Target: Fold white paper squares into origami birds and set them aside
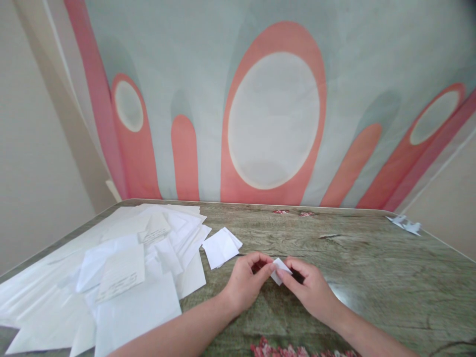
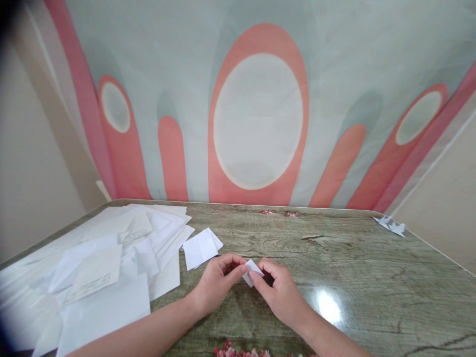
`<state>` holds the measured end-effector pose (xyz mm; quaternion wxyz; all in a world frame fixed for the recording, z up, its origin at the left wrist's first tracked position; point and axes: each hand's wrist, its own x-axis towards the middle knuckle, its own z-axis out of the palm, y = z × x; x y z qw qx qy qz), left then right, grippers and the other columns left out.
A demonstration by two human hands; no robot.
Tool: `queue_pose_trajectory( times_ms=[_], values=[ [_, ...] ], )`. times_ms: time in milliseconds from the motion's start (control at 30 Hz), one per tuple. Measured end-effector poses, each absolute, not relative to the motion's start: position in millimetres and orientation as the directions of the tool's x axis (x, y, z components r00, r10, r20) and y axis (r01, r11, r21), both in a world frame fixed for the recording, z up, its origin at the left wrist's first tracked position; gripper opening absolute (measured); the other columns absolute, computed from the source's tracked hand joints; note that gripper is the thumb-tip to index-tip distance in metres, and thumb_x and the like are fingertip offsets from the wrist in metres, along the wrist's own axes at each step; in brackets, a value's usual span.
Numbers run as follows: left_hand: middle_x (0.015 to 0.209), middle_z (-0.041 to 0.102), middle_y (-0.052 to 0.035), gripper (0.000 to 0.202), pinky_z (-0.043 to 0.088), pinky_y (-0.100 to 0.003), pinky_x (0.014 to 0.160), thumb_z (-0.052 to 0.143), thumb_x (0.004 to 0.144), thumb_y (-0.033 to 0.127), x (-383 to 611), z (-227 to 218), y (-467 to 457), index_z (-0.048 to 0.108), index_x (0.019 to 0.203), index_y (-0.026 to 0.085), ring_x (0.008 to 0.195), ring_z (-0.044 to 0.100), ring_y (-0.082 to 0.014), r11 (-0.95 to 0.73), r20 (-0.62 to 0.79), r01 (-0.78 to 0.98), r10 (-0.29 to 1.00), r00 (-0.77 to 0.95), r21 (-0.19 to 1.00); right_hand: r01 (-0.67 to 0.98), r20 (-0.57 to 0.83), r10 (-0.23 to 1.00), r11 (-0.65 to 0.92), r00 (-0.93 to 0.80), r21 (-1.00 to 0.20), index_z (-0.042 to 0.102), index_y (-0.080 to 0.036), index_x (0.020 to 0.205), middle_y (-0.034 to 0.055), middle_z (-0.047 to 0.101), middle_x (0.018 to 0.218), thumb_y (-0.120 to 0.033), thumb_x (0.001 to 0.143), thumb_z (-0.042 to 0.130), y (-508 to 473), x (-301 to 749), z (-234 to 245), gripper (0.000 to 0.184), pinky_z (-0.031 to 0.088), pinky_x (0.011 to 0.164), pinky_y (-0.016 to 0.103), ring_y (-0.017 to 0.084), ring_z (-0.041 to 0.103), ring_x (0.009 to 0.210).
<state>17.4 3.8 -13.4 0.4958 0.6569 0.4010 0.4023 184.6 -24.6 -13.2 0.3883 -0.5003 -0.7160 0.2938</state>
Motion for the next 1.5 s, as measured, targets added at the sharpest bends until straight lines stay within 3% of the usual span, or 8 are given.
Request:
queue_pose_trajectory(
  times_ms=[167,433,733,933,1167,1367,1500],
  values=[
    [0.069,0.062,-0.0033,0.021,0.041,-0.023,0.061,0.061,0.075,0.031,18.4,-13.5,3.5,0.064,0.079,0.011,0.063,0.052,-0.0126,-0.157,0.111,0.111,0.934,0.340,0.981,0.484,0.250,0.948,0.316,-0.196,-0.816,0.047,-0.018,0.065,-0.0036,0.044,0.062,-0.036,0.086,0.047,-25.5,183.8,-11.6,0.028,0.033,0.057,0.023,0.011,0.043,0.061],
    [0.076,0.066,-0.0060,0.021,0.044,-0.025,0.067,0.064,0.073,0.030,19.8,-11.9,6.5,0.066,0.079,0.010,0.067,0.056,-0.0141,-0.048,0.072,-0.084,0.945,0.318,0.995,0.476,0.135,0.965,0.230,-0.227,-0.849,0.057,-0.016,0.078,-0.0024,0.049,0.065,-0.040,0.082,0.052,-22.9,186.4,-17.6,0.025,0.034,0.057,0.023,0.012,0.043,0.061],
    [0.074,0.066,-0.0056,0.022,0.044,-0.024,0.065,0.065,0.072,0.031,18.5,-8.1,3.5,0.066,0.080,0.010,0.067,0.057,-0.0150,-0.090,0.094,-0.028,0.922,0.377,0.996,0.504,0.148,0.971,0.225,-0.189,-0.834,0.048,-0.017,0.063,-0.0044,0.041,0.057,-0.038,0.081,0.053,-24.8,183.9,-18.3,0.028,0.031,0.054,0.023,0.011,0.039,0.056],
    [0.069,0.066,-0.0048,0.026,0.044,-0.025,0.065,0.060,0.077,0.035,18.0,-3.4,3.8,0.067,0.078,0.010,0.063,0.057,-0.0143,-0.040,0.081,-0.103,0.899,0.431,0.994,0.304,0.159,0.967,0.215,-0.198,-0.928,0.052,-0.016,0.065,-0.0004,0.051,0.064,-0.044,0.090,0.034,-25.6,184.4,-11.0,0.041,0.037,0.062,0.024,0.014,0.048,0.065],
    [0.078,0.068,-0.0047,0.029,0.044,-0.026,0.069,0.060,0.076,0.038,17.4,-8.3,7.0,0.069,0.086,0.012,0.069,0.057,-0.0152,-0.040,0.066,-0.071,0.904,0.423,0.997,0.351,0.139,0.968,0.207,-0.209,-0.913,0.053,-0.017,0.065,-0.0016,0.050,0.059,-0.048,0.085,0.043,-21.7,186.8,-12.4,0.039,0.036,0.055,0.023,0.012,0.045,0.058],
    [0.061,0.061,0.0002,0.042,0.040,-0.021,0.052,0.067,0.069,0.037,19.0,-11.7,8.6,0.062,0.102,0.012,0.053,0.052,-0.0099,0.057,-0.012,-0.109,0.927,0.375,0.992,0.325,0.116,0.967,0.187,-0.225,-0.927,0.056,-0.016,0.064,-0.0006,0.053,0.059,-0.046,0.085,0.045,-21.3,186.1,-12.2,0.038,0.037,0.057,0.024,0.013,0.049,0.059],
    [0.063,0.063,-0.0009,0.039,0.037,-0.020,0.049,0.065,0.071,0.038,18.9,-8.9,7.4,0.065,0.100,0.012,0.051,0.051,-0.0089,0.069,-0.029,-0.090,0.922,0.387,0.994,0.278,0.107,0.976,0.158,-0.189,-0.948,0.054,-0.016,0.062,0.0004,0.054,0.059,-0.046,0.087,0.039,-21.7,185.9,-10.9,0.042,0.040,0.060,0.025,0.014,0.051,0.060]
  ],
)
